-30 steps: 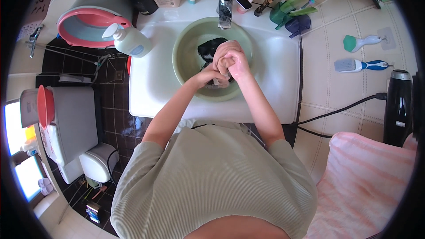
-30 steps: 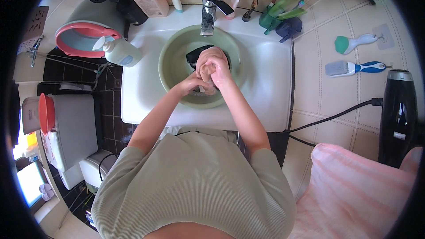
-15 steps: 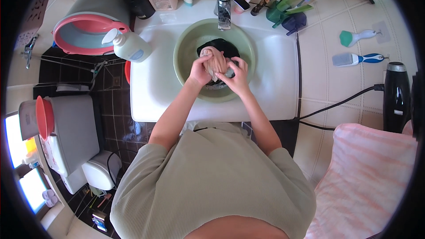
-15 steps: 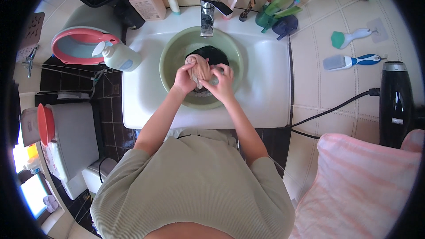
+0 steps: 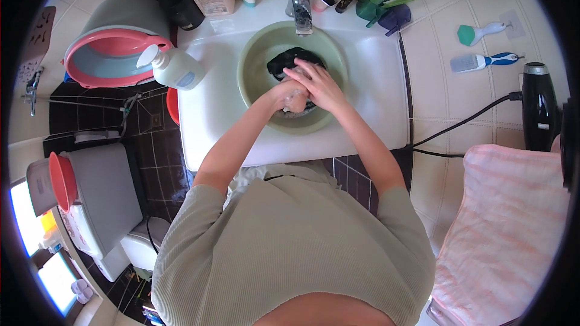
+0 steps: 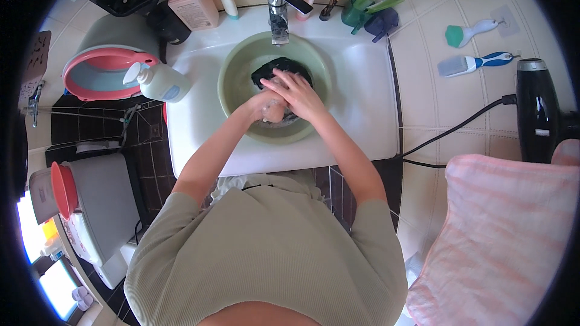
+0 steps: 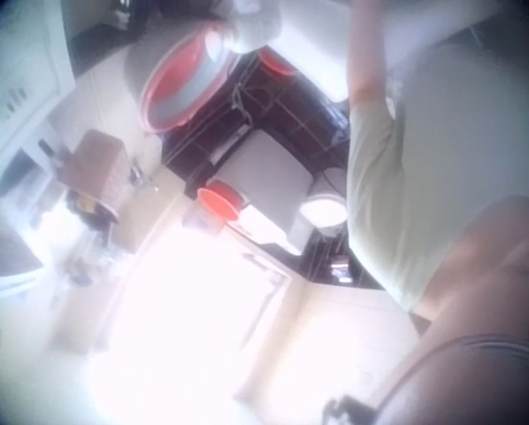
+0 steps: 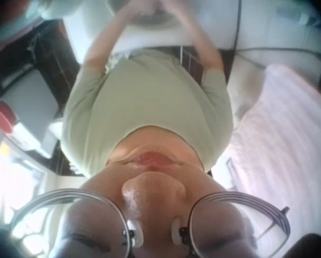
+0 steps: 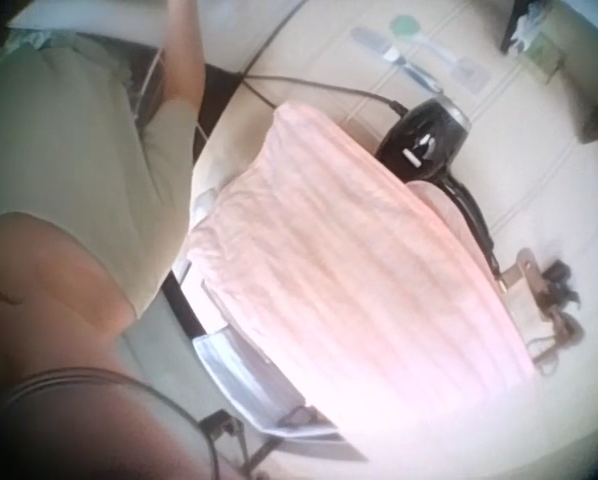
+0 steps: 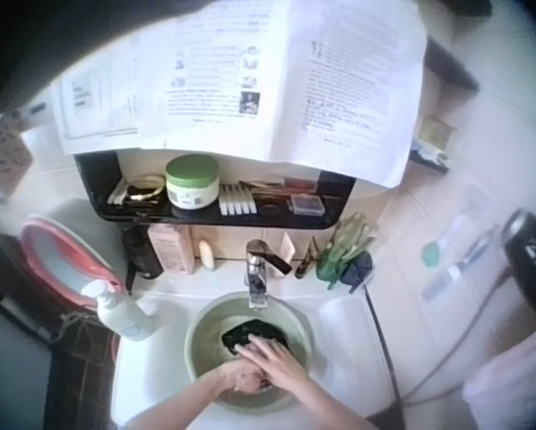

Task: The person hand-washes a piece of clothing in a basin of soapy water, wrings it out, and sets it aside. The person then washes, scrubs, and wrings out other garments in the basin before placing them on the counter.

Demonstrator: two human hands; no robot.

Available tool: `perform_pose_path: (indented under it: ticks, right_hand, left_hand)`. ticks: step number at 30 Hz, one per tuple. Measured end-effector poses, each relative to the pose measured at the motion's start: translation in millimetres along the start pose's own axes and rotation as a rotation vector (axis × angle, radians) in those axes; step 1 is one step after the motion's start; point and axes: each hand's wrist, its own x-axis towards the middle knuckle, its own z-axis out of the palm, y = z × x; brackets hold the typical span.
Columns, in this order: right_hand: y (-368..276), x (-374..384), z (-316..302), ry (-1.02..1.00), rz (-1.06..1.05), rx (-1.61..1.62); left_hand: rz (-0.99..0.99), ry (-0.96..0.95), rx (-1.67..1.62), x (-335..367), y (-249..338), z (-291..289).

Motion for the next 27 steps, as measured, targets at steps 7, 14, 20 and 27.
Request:
perform_pose_path:
  ticks: [7,14,20,27]
  right_hand:
    - [13.3,5.1,13.7,-0.028,-0.045,-0.124]
    - [13.1,15.1,-14.2,-0.267,-0.051,-0.231]
    - [8.3,5.1,3.9,-0.488,0.473,0.040]
    - [-8.9,-10.6,18.5,-0.768,1.214,1.815]
  left_hand:
    - [0.022,0.244,0.318,-20.4,8.5,15.2]
    - [-0.064,-0.157,0.462,1.0,0.2,-11.3]
    - [0.236,0.024,1.699,2.8,14.2,-2.3]
    - [0.827,0.024,2.115,-9.5,33.1,-5.6]
